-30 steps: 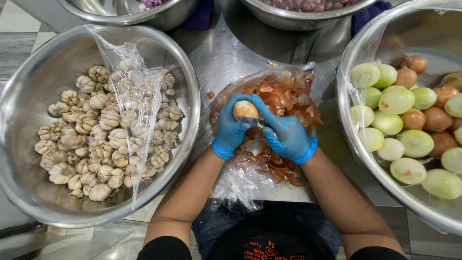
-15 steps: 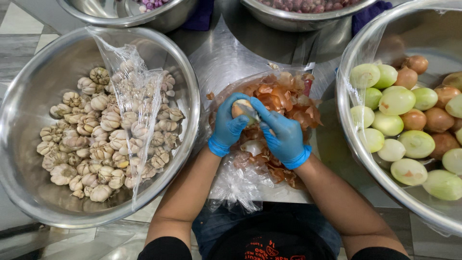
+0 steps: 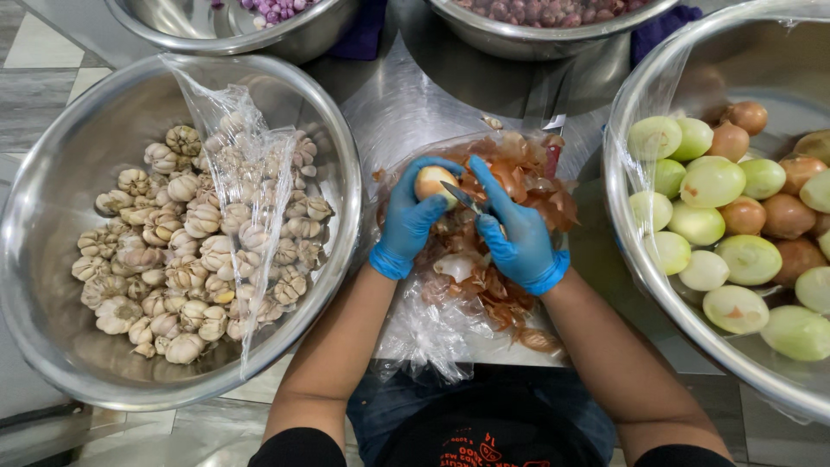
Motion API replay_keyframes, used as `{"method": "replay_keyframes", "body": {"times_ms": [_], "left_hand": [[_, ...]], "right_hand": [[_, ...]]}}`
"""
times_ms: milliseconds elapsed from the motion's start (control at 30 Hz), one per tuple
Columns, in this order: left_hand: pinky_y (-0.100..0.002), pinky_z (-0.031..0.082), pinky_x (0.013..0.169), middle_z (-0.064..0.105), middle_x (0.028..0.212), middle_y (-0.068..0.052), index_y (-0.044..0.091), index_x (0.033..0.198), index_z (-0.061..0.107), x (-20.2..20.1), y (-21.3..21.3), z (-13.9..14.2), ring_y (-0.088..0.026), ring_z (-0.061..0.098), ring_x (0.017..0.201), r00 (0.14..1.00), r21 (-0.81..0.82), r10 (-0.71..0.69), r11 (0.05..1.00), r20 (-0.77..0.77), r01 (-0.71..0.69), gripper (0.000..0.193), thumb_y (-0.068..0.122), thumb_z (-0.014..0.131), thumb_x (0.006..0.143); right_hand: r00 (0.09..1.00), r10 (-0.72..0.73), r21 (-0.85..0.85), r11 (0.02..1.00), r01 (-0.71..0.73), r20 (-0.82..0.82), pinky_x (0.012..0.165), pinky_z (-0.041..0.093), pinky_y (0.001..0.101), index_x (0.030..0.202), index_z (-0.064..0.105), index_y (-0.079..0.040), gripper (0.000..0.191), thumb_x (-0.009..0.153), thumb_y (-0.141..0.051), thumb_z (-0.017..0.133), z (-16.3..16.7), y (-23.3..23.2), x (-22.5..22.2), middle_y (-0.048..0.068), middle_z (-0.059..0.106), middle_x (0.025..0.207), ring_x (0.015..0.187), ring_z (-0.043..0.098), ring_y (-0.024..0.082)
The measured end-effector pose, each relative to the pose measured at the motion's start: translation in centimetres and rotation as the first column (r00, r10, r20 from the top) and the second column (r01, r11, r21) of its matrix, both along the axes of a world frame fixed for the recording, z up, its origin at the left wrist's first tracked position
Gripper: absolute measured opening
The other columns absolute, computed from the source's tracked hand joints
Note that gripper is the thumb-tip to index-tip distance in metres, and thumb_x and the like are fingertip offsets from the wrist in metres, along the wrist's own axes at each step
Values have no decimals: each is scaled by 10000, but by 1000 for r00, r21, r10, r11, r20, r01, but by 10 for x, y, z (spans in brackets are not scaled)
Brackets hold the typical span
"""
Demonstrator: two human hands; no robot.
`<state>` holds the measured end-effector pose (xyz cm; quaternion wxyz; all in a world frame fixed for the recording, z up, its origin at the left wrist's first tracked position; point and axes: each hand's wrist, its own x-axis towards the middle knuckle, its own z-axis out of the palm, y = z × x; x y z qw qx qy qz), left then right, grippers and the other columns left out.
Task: The person peels multiple small onions one by one using a small knife, removing the outer skin and placing the peeled onions into a large metal bowl. The peeled skins are collected on a plastic sheet on the table.
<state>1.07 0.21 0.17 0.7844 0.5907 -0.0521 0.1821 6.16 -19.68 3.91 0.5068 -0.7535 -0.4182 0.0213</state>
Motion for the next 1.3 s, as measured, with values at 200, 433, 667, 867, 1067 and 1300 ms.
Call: {"method": "replay_keyframes", "body": {"times_ms": [200, 433, 667, 867, 1067, 1300], "left_hand": [[-310, 555, 912, 593, 1237, -79, 110, 1375, 451, 0, 6, -1, -190, 626, 1115, 965, -42, -161, 987, -205, 155, 702, 399, 791, 833], [-268, 590, 847, 595, 1213, -55, 88, 1329, 517, -2, 5, 2, -155, 621, 1106, 981, 132, -95, 984, -168, 118, 684, 606, 693, 918], [-251, 546, 950, 619, 1196, -60, 77, 1317, 556, -6, -1, 5, -136, 625, 1129, 995, 199, -90, 975, -32, 95, 680, 677, 557, 998], [-240, 551, 774, 654, 1122, -56, 77, 1218, 596, -1, -3, -7, -118, 649, 975, 971, 86, -225, 969, -78, 232, 639, 672, 466, 1025], [-224, 394, 468, 614, 708, -12, 66, 1196, 681, -5, 1, -9, -79, 489, 531, 889, -60, -233, 972, -394, 228, 780, 721, 293, 1029], [-226, 527, 774, 618, 1084, 2, 84, 1314, 555, -1, -5, -1, -71, 600, 938, 948, -54, -291, 957, -126, 286, 696, 464, 862, 818]], "right_hand": [[998, -57, 80, 995, 54, 40, 774, 541, 324, 1644, 311, -120, 585, 1119, -291, 505, -2, 3, 5, 105, 623, 874, 748, 653, 219], [988, 55, -41, 998, -50, 144, 758, 550, 354, 1625, 352, -130, 624, 1040, -192, 560, 6, -5, 11, 131, 662, 868, 748, 682, 249], [977, 0, -43, 999, 10, 213, 713, 541, 399, 1563, 464, -164, 575, 1009, -127, 612, 8, 1, 7, 173, 657, 868, 714, 670, 311], [976, 23, 90, 995, -43, 215, 808, 550, 343, 1577, 457, -152, 535, 1062, -138, 601, 5, 2, 7, 189, 694, 1011, 833, 697, 272], [986, 70, 51, 997, -62, -151, 724, 500, 283, 1586, 453, -130, 583, 1030, -195, 617, 4, -2, 6, 110, 583, 788, 698, 524, 145], [988, 34, 40, 999, -29, -149, 674, 487, 316, 1603, 427, -144, 549, 1085, -322, 474, 7, -2, 2, 89, 550, 710, 637, 526, 151]]}}
